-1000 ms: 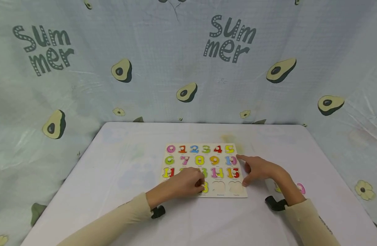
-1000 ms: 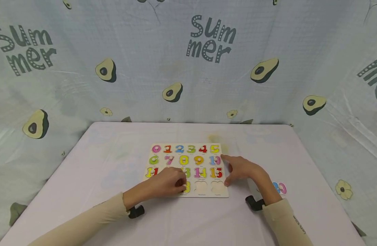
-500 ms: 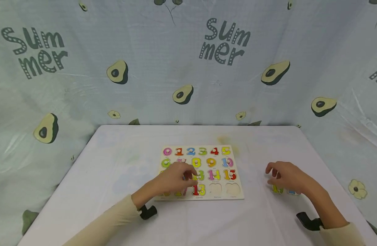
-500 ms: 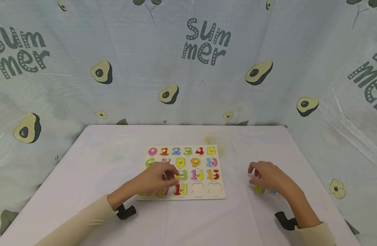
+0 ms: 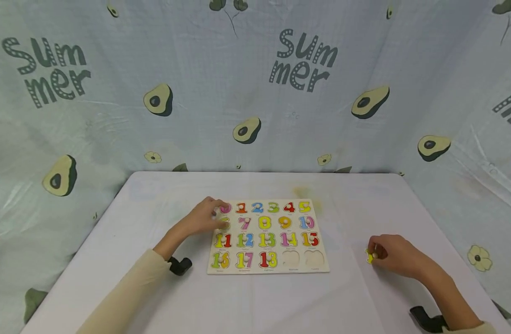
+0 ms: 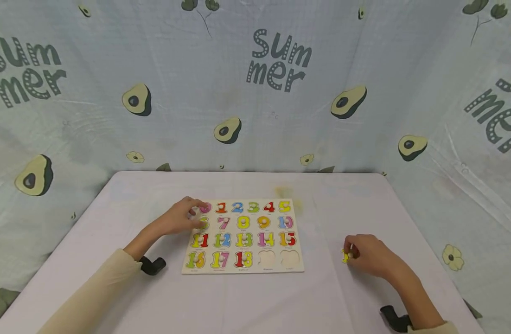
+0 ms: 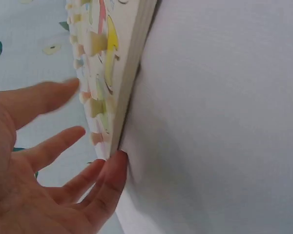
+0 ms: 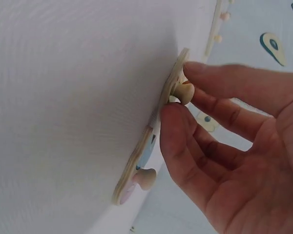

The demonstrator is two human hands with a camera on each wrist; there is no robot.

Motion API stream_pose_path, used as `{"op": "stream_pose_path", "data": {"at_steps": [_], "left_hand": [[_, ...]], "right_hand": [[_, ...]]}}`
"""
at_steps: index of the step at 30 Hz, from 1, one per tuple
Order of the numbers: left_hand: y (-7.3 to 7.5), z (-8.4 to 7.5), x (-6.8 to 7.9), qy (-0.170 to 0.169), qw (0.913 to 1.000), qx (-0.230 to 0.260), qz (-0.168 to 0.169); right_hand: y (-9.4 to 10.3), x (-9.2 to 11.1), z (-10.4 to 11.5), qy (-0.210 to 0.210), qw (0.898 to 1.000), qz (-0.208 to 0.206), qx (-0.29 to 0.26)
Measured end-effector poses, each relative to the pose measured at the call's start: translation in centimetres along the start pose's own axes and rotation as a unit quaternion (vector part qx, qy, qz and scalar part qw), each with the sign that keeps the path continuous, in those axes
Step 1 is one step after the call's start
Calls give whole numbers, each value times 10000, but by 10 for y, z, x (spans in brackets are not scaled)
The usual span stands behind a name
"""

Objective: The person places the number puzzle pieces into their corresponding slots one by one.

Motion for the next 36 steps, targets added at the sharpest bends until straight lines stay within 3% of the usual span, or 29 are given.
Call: {"op": "stream_pose_path", "data": {"at_steps": [3, 6, 12, 19, 23, 28, 36], "left_hand": [[-4, 4, -3, 3, 9995, 75, 291], [-4, 6, -6, 28, 9993, 123, 362], [1, 10, -9, 94, 9989, 207, 403], [-2, 12, -14, 102, 9982, 170, 572], [-4, 12, -15, 152, 9980, 153, 599], [-4, 11, -15, 229, 9976, 224, 619], [-4, 11, -15, 368, 9971, 119, 661]], "right_hand": [[0, -2, -1, -38, 10000, -25, 21], [4, -8, 4, -14, 9998, -147, 150], [11, -35, 44, 176, 9988, -325, 332], [-21, -73, 112, 889, 9960, 122, -12], [-45, -90, 135, 1280, 9908, 439, -58], [-63, -103, 142, 1257, 9900, 639, -30], [-68, -109, 146, 1259, 9889, 794, 49]]}}
Point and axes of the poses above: each hand's wrist, its own x-axis away from the middle knuckle, its own y-axis out of the back of the hand, z = x × y, the point moved 5 cm from there along -x, towards the middle knuckle, and after that the axes turned 4 degrees about y, right-handed, at the moved point
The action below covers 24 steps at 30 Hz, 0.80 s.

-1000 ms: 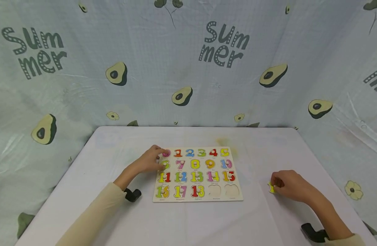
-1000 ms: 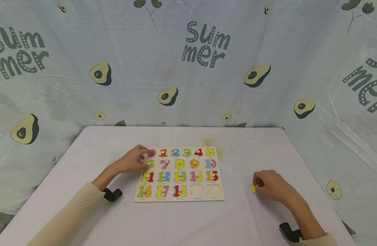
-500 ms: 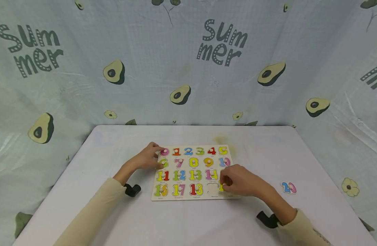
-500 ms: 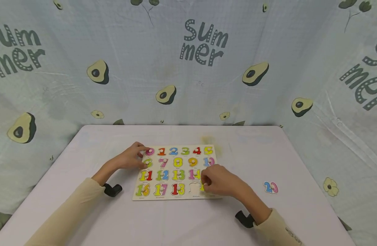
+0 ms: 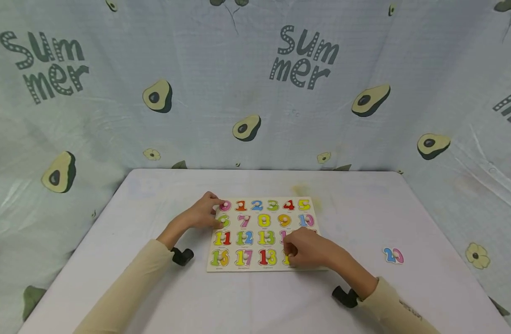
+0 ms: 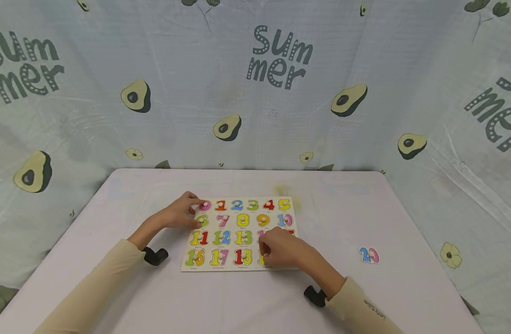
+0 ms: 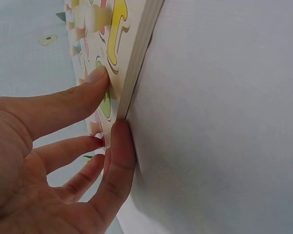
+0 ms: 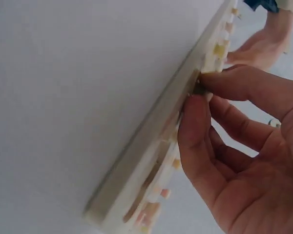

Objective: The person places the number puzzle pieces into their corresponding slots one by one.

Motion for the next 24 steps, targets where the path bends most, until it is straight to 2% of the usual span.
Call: {"op": "stream_pose_path", "data": {"at_steps": [6, 10, 14, 19, 24], "left_hand": [[0, -2, -3, 48, 10000, -4, 39], [-1, -2, -4, 52, 10000, 32, 42], [-1, -3, -3, 45, 10000, 43, 8], [1, -1, 1, 74, 9999, 72, -97], [0, -2, 0, -3, 9999, 117, -71]], "right_hand": [[2, 4, -1, -101, 9998, -3, -166], [3, 11, -8, -127, 9986, -29, -516], [17, 27, -19, -238, 9968, -285, -702], [49, 68, -50, -747, 9926, -944, -152], [68, 131, -100, -1351, 9801, -1333, 579]]}}
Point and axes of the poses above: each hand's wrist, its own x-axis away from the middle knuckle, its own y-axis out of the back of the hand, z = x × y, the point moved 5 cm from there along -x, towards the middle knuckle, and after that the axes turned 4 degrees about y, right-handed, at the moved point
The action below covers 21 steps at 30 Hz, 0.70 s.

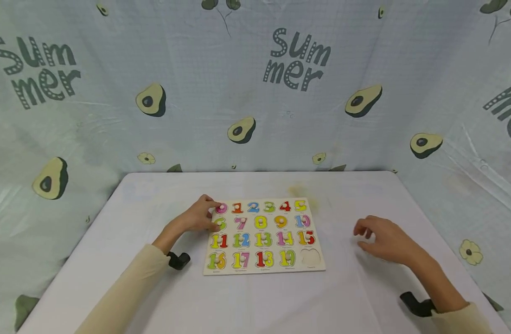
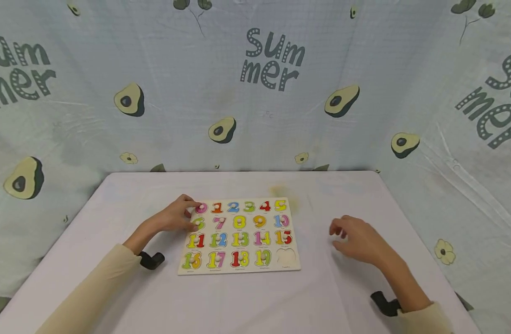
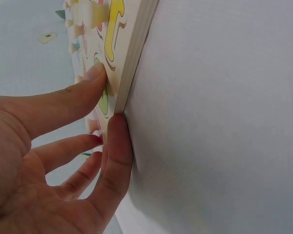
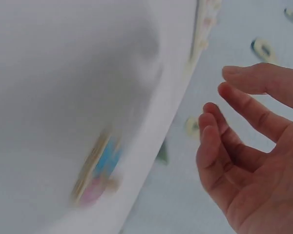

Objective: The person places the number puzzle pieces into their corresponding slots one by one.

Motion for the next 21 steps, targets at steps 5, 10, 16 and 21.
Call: {"op": "stream_pose_path", "data": {"at_steps": [5, 10, 16, 21], "left_hand": [[-1, 0, 1, -64, 10000, -54, 47], [1, 2, 2, -85, 9999, -92, 46], [1, 2, 3, -127, 9999, -41, 65], [1, 0, 2, -89, 9999, -87, 25]], "right_hand": [[2, 35, -51, -554, 9980, 305, 18], [-6, 43, -68, -622, 9967, 421, -292], [-4, 38, -64, -552, 9976, 376, -202], [1, 22, -38, -300, 9988, 239, -313]]}}
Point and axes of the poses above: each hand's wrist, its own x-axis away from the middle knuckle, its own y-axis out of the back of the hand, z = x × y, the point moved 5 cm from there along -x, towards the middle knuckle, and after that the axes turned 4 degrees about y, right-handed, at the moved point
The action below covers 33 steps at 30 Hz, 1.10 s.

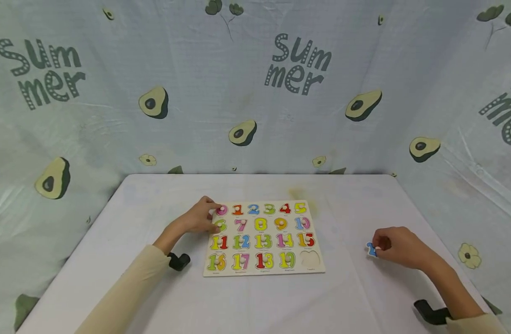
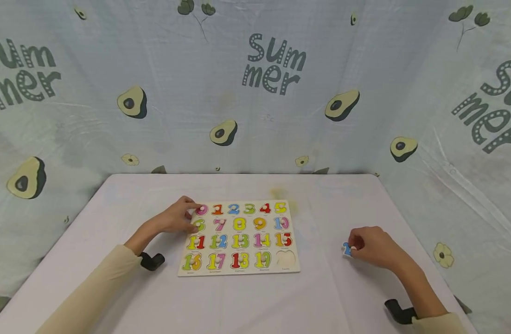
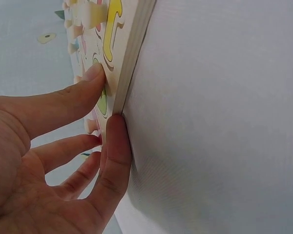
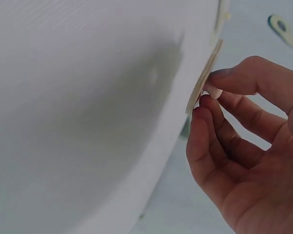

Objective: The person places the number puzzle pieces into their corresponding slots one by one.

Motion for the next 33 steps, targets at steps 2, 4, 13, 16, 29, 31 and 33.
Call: {"op": "stream_pose_path", "data": {"at_steps": [2, 4, 13, 16, 29, 31, 33], "left_hand": [[0, -1, 0, 1, 10000, -7, -19], [1, -2, -1, -29, 10000, 3, -30], [2, 0, -1, -16, 10000, 65, -28], [2, 0, -1, -21, 10000, 29, -38], [-8, 1, -4, 88, 9999, 58, -20], [-11, 1, -4, 86, 9999, 52, 41], [-12, 1, -4, 35, 9999, 20, 166]], "right_hand": [[0, -10, 18, 169, 9998, -35, -38], [-3, -21, 40, 317, 9995, 14, -70], [-46, -62, 119, 1130, 9910, 670, -275], [-58, -68, 129, 1280, 9878, 837, -289], [-69, -69, 122, 1088, 9873, 1114, -324], [-70, -68, 122, 1063, 9857, 1260, -345], [-68, -68, 121, 1043, 9822, 1494, -450]]}}
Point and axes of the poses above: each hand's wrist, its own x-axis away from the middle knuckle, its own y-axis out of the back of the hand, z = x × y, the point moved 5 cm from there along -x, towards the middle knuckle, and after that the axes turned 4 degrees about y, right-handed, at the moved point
